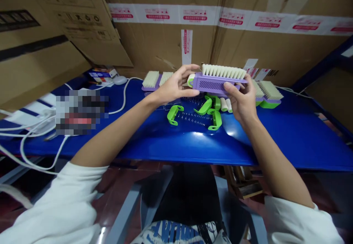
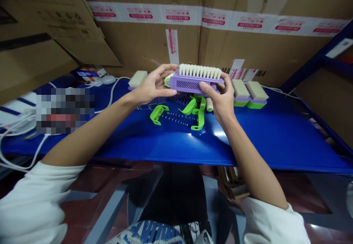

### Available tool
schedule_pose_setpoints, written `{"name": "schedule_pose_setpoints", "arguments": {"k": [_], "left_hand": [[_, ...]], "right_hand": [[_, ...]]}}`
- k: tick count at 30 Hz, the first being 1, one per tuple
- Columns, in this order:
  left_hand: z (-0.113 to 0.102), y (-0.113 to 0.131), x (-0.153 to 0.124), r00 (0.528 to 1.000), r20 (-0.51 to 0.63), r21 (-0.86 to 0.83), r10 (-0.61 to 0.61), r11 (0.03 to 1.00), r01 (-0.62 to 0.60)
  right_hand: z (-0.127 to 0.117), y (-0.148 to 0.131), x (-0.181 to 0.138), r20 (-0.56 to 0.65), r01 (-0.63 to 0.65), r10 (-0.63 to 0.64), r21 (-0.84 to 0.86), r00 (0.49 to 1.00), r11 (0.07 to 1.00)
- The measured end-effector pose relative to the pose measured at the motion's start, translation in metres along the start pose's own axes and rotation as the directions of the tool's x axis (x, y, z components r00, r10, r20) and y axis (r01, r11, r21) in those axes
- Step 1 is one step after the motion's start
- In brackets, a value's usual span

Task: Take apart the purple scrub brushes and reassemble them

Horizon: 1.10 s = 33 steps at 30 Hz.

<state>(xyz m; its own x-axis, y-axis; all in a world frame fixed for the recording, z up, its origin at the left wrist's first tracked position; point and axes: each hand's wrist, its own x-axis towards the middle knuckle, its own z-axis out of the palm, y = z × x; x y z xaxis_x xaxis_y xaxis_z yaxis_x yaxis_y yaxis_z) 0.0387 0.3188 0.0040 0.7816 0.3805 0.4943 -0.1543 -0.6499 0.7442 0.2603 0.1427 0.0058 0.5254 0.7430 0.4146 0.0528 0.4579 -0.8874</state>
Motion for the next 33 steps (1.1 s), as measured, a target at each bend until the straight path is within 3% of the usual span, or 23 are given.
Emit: {"name": "schedule_pose_setpoints", "arguments": {"k": [3, 7, 11, 13, 16, 18, 24, 27, 30, 33], "left_hand": [[0.000, 0.009, -0.023, 0.990, -0.144, -0.003, 0.010, 1.000, -0.010], [0.004, 0.017, -0.045, 0.979, -0.198, -0.003, 0.039, 0.999, -0.040], [0.016, 0.034, -0.054, 0.953, -0.292, 0.134, 0.082, 0.990, -0.045], [0.018, 0.039, -0.053, 0.907, -0.409, 0.135, 0.098, 0.990, -0.046], [0.014, 0.038, -0.047, 0.793, -0.601, -0.029, 0.096, 0.989, -0.142], [0.009, 0.037, -0.043, 0.753, -0.654, -0.129, 0.067, 0.971, -0.199], [0.015, 0.052, -0.042, 0.825, -0.562, -0.260, -0.061, 0.960, -0.106], [0.024, 0.060, -0.045, 0.832, -0.555, -0.161, -0.013, 0.983, -0.092], [0.032, 0.068, -0.051, 0.891, -0.450, -0.014, 0.057, 0.997, -0.070], [0.036, 0.078, -0.058, 0.943, -0.325, 0.086, 0.065, 0.996, -0.039]], "right_hand": [[0.003, 0.000, -0.005, 0.021, 0.015, -0.014, -0.016, 1.000, 1.000], [0.009, 0.002, -0.011, 0.077, -0.011, 0.011, 0.001, 0.997, 1.000], [0.010, 0.000, -0.019, 0.087, -0.038, 0.045, -0.083, 0.995, 0.996], [0.007, 0.000, -0.022, 0.146, 0.001, 0.017, -0.121, 0.989, 0.993], [0.002, 0.000, -0.024, 0.323, 0.127, -0.075, -0.142, 0.943, 0.982], [0.003, -0.001, -0.026, 0.370, 0.201, -0.135, -0.145, 0.919, 0.969], [0.015, -0.014, -0.031, 0.291, 0.335, -0.324, 0.010, 0.900, 0.942], [0.013, -0.021, -0.032, 0.399, 0.252, -0.256, 0.063, 0.881, 0.966], [0.010, -0.022, -0.034, 0.550, 0.215, -0.172, -0.013, 0.817, 0.977], [0.011, -0.015, -0.037, 0.618, 0.165, -0.072, -0.095, 0.783, 0.982]]}}
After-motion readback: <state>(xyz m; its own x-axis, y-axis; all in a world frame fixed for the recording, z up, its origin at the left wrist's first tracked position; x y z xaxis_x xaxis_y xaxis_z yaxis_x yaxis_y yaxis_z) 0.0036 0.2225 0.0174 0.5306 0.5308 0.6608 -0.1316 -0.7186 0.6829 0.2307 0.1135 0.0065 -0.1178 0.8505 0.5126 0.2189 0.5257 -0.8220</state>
